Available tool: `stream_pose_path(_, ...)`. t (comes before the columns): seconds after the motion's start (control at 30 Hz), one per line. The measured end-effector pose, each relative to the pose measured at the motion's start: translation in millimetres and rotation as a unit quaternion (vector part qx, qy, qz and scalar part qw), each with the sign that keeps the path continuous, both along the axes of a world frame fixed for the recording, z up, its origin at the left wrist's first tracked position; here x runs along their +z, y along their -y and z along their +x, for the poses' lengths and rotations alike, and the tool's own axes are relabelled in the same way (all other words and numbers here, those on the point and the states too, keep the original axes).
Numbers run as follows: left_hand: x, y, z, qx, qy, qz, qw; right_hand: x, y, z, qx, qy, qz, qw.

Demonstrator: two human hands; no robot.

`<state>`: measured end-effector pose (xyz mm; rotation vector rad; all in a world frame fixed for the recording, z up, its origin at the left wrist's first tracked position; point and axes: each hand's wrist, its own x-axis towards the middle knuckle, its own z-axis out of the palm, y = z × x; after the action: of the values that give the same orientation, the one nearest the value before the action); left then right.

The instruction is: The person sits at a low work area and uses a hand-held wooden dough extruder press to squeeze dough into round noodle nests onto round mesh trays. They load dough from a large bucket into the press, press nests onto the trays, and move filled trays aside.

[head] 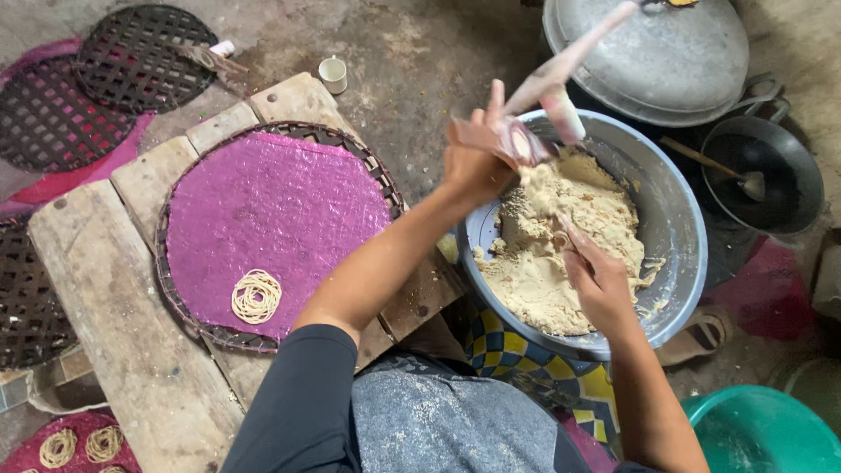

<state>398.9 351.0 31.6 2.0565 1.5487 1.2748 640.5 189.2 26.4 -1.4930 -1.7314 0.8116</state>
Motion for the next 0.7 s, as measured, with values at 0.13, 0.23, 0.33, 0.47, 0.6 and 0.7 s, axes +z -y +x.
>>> stream_pose_path(0.13, -22, -20, -40, -0.019, 0.067, -0.065, 0.995, 31, -5, 17, 0.004, 0.325, -0.082, 0.942)
stream_pose_path(0.23, -33, 11, -63, -0.144, 0.341, -0.247, 0.895, 53, -35, -1, 0.082, 0.313, 0.098, 0.941)
stream_pose_path(0.33, -31, 74, -77, -0.283, 0.515, -0.4, 0.703, 68, -77, -59, 0.199, -0.196, 0.154, 0.948)
stream_pose_path(0.47, 7, 145, -99, -0.413, 0.624, -0.384, 0.541, 86, -90, -158, 0.308, -0.545, 0.049, 0.778)
stream_pose_path(0.6, 57, 182, -181, -0.365, 0.462, -0.185, 0.787, 130, -76, -215, 0.345, -0.424, 0.152, 0.824)
stream_pose_path(0.7, 77, 218, -233, -0.177, 0.145, -0.11, 0.967, 146, -63, -256, 0.357, -0.293, 0.284, 0.84)
